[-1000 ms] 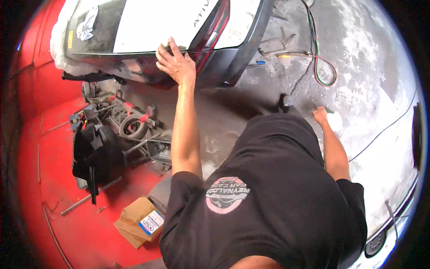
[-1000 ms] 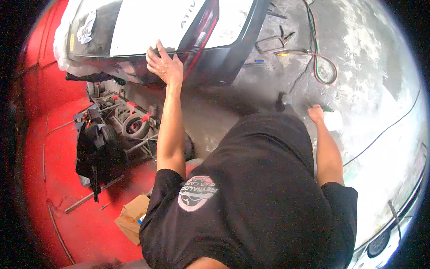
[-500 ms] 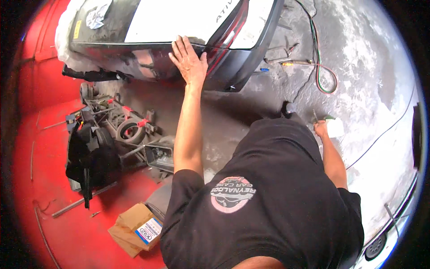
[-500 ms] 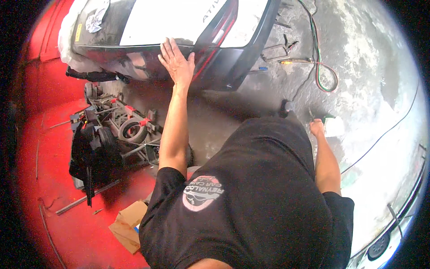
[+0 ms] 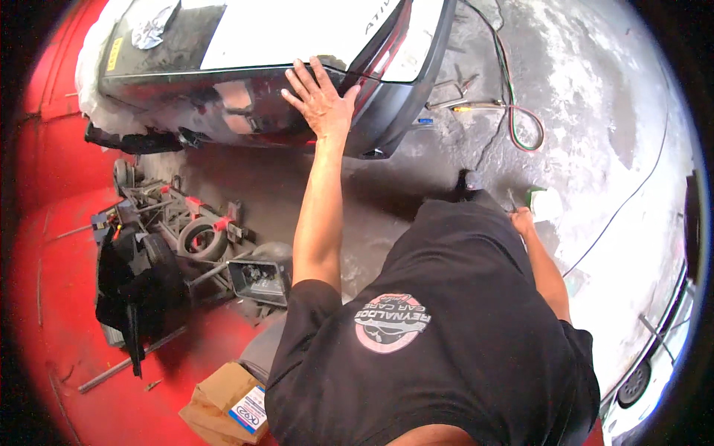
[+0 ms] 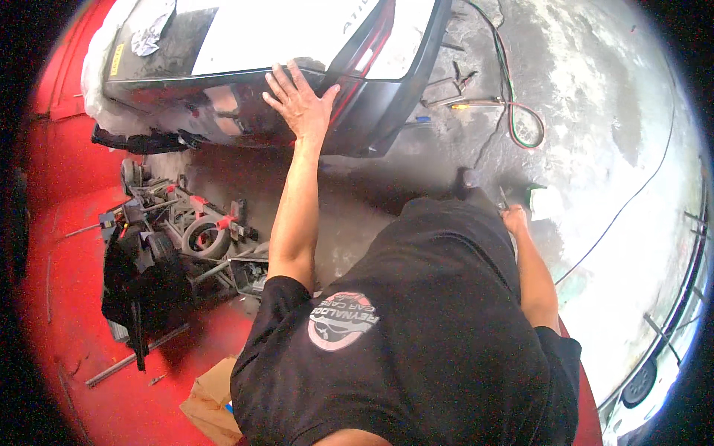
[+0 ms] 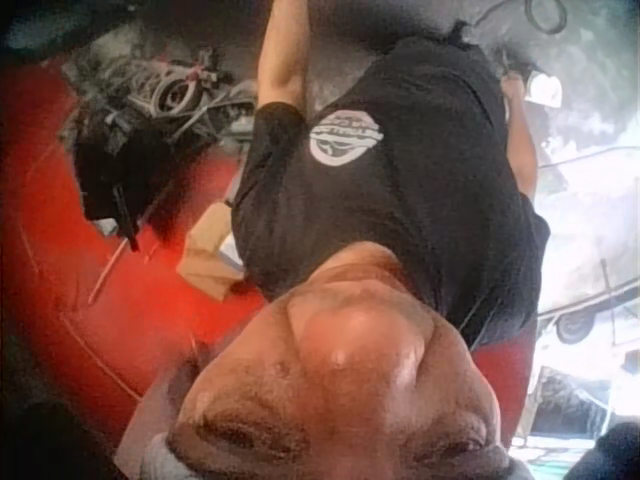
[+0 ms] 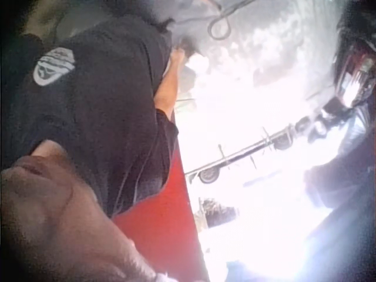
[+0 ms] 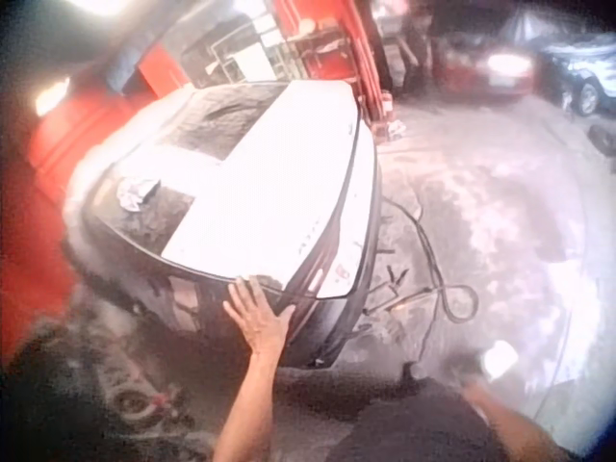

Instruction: The person fits a tail light assembly into a car body panel, pushes it into place, and then uses a long metal rod to adjust components inside the trunk area. The person then presses on the outer lens of the tail light to ensure it is seated correctly.

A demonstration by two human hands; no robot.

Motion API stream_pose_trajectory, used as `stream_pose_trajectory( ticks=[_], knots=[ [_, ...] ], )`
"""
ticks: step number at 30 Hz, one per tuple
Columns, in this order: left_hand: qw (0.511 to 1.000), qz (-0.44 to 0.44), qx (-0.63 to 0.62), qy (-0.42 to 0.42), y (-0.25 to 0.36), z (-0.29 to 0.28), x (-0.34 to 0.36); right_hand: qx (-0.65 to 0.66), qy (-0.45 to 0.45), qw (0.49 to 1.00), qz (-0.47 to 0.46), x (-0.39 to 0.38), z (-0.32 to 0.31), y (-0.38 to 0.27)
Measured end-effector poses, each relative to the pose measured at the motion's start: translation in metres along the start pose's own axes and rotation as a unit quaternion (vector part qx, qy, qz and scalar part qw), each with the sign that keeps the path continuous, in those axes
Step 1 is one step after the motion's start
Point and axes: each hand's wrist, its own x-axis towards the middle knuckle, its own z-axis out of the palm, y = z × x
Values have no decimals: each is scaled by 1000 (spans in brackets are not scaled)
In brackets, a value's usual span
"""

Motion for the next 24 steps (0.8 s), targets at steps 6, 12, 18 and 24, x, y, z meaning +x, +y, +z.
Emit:
stream_pose_trajectory(
  ticks=[6,12,18,24],
  knots=[
    [1000,12,-12,16,-4,1,1,71,-15,994,85,-21,3,4],
    [1000,11,-3,24,-6,2,-1,18,-89,991,102,-24,4,0],
    [998,14,-44,32,-9,-3,-1,61,-90,989,101,-24,8,4],
    [997,22,-51,54,-17,3,-1,4,-99,992,84,-23,-7,-19]
  ],
)
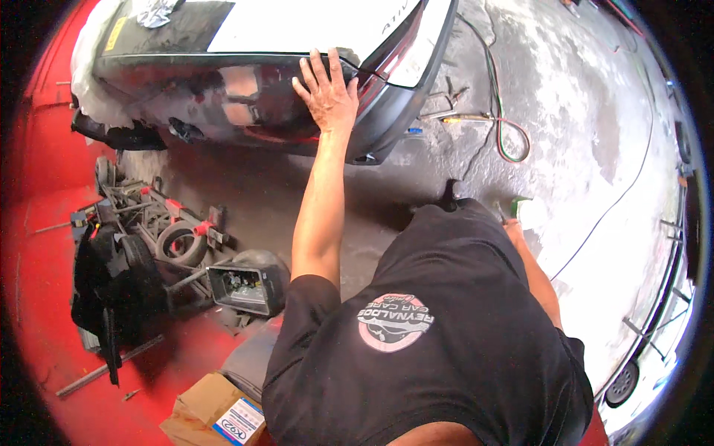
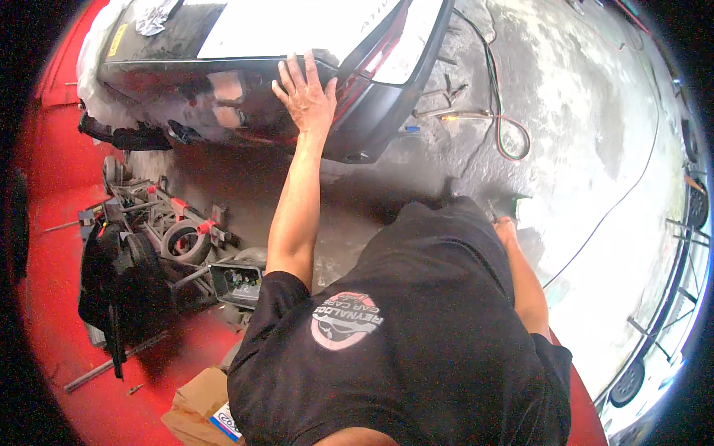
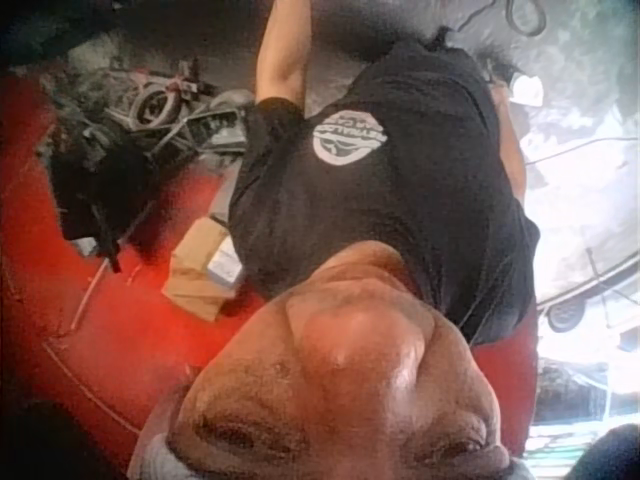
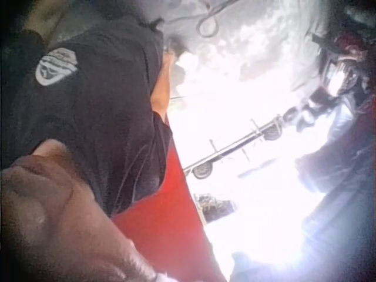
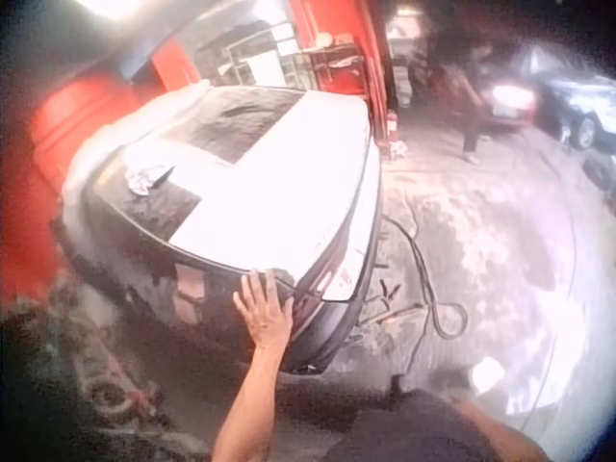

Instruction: The person fits a tail light assembly into a car body panel, pushes it into place, and then uses a long metal rod to adjust components inside the trunk area. The person then presses on the outer lens of the tail light to ensure it is seated correctly.

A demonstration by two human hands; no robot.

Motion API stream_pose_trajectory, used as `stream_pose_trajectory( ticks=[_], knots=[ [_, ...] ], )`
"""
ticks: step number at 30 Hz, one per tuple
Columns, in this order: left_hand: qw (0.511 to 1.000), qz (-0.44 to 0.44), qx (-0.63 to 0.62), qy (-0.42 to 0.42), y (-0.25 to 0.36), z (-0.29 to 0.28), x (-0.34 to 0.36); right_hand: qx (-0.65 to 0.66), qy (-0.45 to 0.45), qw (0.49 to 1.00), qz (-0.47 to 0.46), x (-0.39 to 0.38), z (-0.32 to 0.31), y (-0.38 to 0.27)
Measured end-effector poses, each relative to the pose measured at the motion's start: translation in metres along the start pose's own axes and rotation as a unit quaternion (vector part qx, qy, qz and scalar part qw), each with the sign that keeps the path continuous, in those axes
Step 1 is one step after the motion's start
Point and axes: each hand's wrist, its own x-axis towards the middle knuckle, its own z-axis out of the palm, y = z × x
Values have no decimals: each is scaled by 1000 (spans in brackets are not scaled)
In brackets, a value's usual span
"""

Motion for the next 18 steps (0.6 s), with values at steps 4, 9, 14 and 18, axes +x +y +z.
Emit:
stream_pose_trajectory(
  ticks=[4,9,14,18],
  knots=[
    [1000,-16,-24,-5,0,-4,-1,24,4,1000,-12,-3,-6,-4],
    [999,-11,-39,-19,6,-12,1,16,58,996,-65,16,21,35],
    [991,-3,-130,33,24,-16,-13,-43,-27,998,-42,26,25,33],
    [980,-27,-170,-102,42,-9,-25,12,-1,1000,-12,27,41,38]
  ],
)
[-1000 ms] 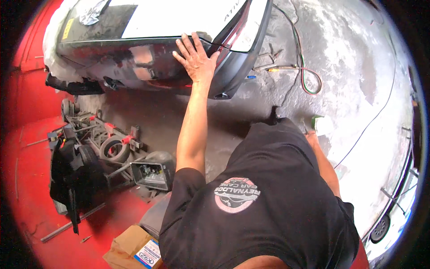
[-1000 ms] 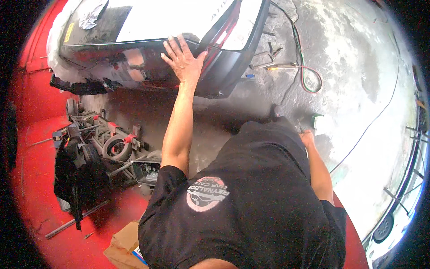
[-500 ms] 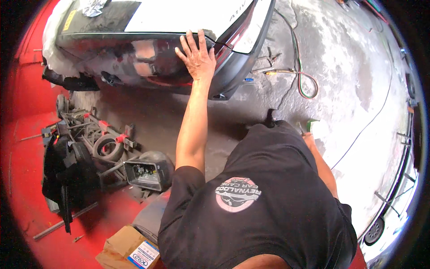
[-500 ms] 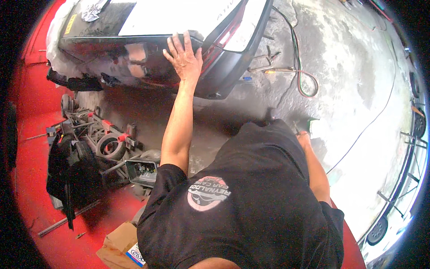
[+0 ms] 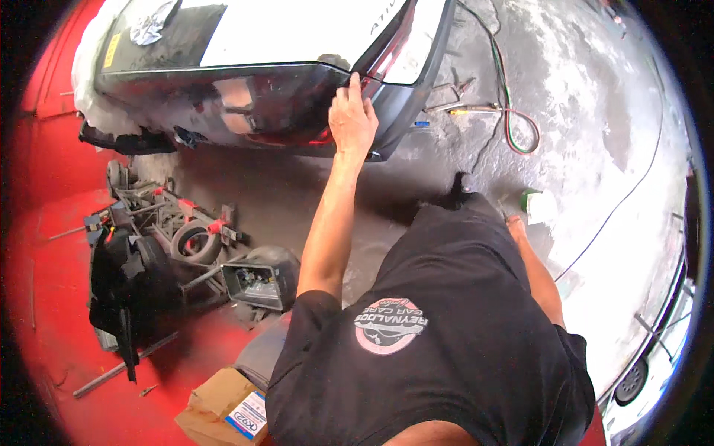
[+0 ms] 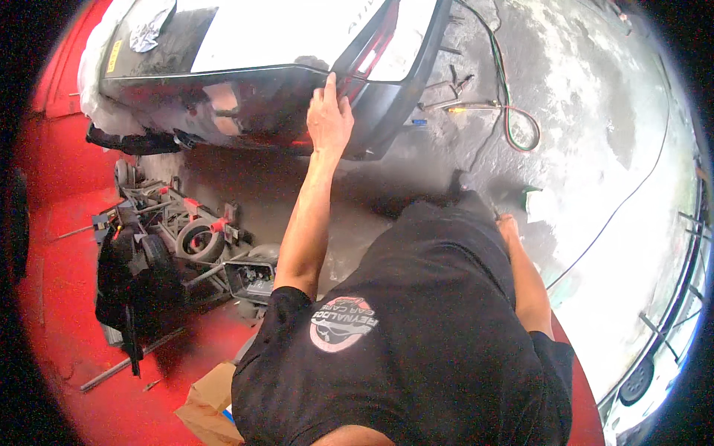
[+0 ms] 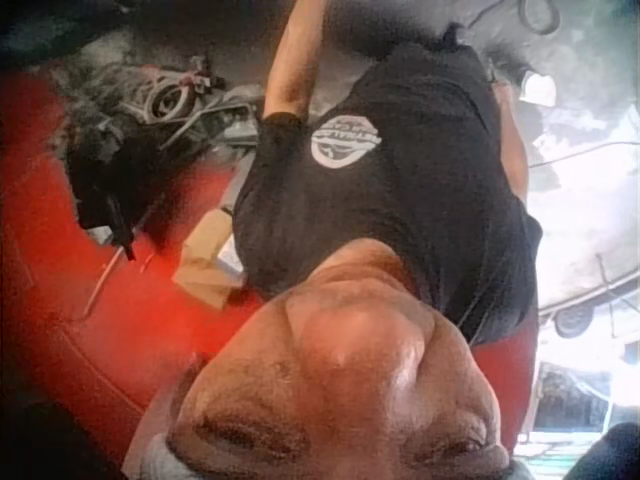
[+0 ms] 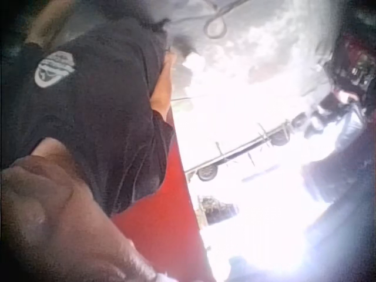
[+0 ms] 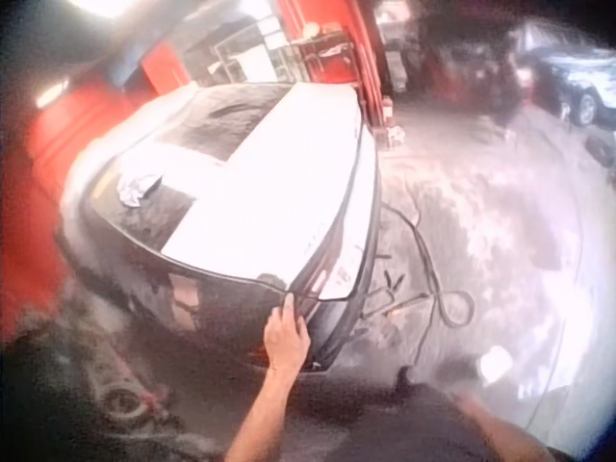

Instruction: The person fits a tail light assembly into a car body panel, pushes it into place, and then uses a long metal rod to adjust components inside the trunk area. The person then presses on the outer lens of the tail light to ensure it is seated correctly.

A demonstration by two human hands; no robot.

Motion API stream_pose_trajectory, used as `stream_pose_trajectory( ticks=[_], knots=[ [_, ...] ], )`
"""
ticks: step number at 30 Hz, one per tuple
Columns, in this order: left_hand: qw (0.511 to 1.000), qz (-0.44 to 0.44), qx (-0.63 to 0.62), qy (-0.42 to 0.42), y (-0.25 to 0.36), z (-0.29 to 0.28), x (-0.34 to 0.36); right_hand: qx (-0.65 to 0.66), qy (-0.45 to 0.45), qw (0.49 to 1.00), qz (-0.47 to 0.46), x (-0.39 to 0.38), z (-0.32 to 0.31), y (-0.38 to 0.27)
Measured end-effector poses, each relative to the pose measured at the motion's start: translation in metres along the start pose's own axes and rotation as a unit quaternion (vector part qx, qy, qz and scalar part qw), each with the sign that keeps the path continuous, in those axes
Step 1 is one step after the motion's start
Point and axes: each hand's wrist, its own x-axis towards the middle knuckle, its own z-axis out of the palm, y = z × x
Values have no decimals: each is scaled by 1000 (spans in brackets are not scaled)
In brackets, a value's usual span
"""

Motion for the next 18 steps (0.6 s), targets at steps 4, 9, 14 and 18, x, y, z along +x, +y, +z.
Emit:
stream_pose_trajectory(
  ticks=[4,9,14,18],
  knots=[
    [993,-84,31,-82,5,-5,16,5,-20,1000,-11,-1,-12,-20],
    [974,-117,93,-169,16,-12,31,62,-30,996,60,17,8,9],
    [966,-129,104,-200,15,-18,33,42,-20,999,4,31,5,12],
    [968,-78,108,-213,13,-19,36,-5,-74,997,-14,51,-24,5]
  ],
)
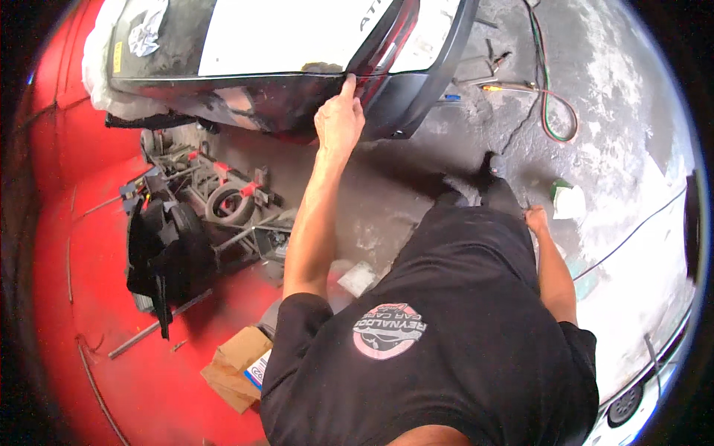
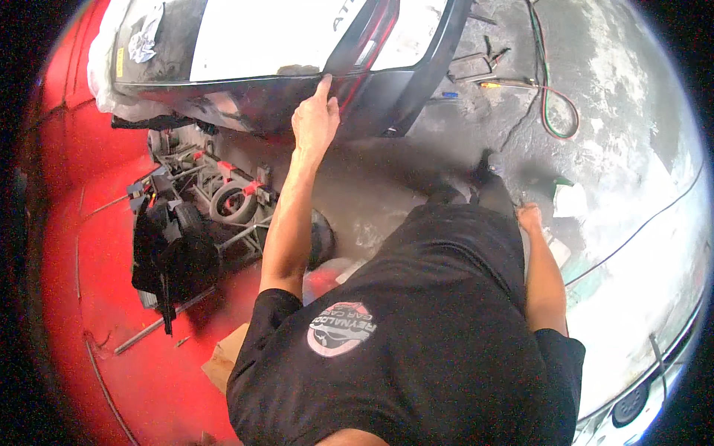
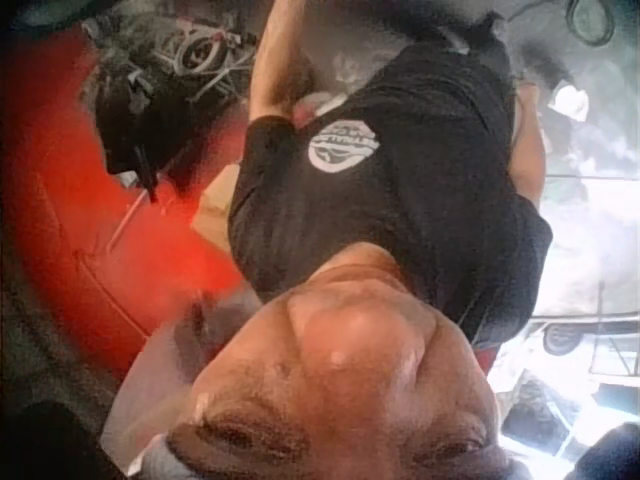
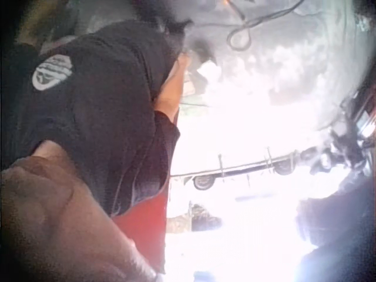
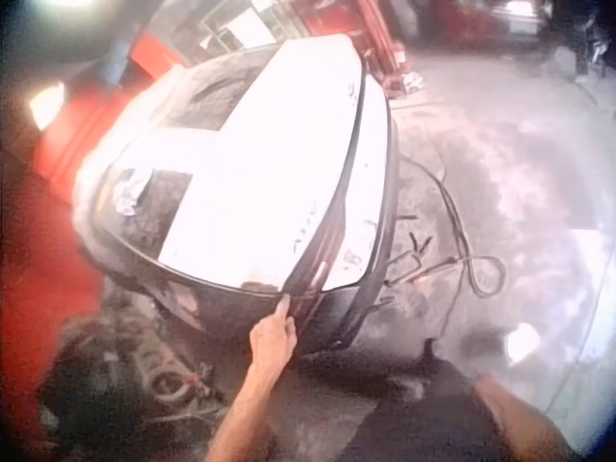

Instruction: The person fits a tail light assembly into a car body panel, pushes it into place, and then uses a long metal rod to adjust components inside the trunk area. The person then presses on the outer lens of the tail light to ensure it is seated correctly.

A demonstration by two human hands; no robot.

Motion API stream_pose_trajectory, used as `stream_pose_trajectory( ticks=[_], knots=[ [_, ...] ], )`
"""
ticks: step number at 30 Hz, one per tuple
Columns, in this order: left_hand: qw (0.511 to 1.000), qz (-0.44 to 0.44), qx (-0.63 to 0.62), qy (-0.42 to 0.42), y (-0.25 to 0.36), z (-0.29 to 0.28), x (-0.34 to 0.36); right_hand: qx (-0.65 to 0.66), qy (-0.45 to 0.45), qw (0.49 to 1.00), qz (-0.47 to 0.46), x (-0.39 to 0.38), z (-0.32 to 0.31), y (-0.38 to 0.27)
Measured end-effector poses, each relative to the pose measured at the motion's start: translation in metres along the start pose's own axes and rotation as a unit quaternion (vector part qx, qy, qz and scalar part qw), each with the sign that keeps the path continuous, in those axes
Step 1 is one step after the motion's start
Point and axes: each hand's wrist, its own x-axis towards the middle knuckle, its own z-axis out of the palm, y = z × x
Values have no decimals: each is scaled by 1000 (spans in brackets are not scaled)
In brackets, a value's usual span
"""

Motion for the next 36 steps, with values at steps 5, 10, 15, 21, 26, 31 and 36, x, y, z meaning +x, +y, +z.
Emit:
stream_pose_trajectory(
  ticks=[5,10,15,21,26,31,36],
  knots=[
    [1000,12,-13,25,8,13,-4,-4,134,988,-75,37,-15,23],
    [998,-41,-44,-25,11,10,-14,-74,29,994,-72,58,-57,-7],
    [972,-59,-226,6,19,28,-15,0,176,975,-136,62,-44,7],
    [767,-150,-620,-70,48,28,-4,-165,130,934,-287,50,-41,29],
    [721,-130,-679,-46,50,40,-13,-32,14,998,-60,24,-46,22],
    [735,-125,-665,-44,56,47,-31,-32,-41,999,1,-5,-78,-21],
    [726,-115,-678,-12,61,48,-36,-23,67,993,-92,-5,-73,-6]
  ],
)
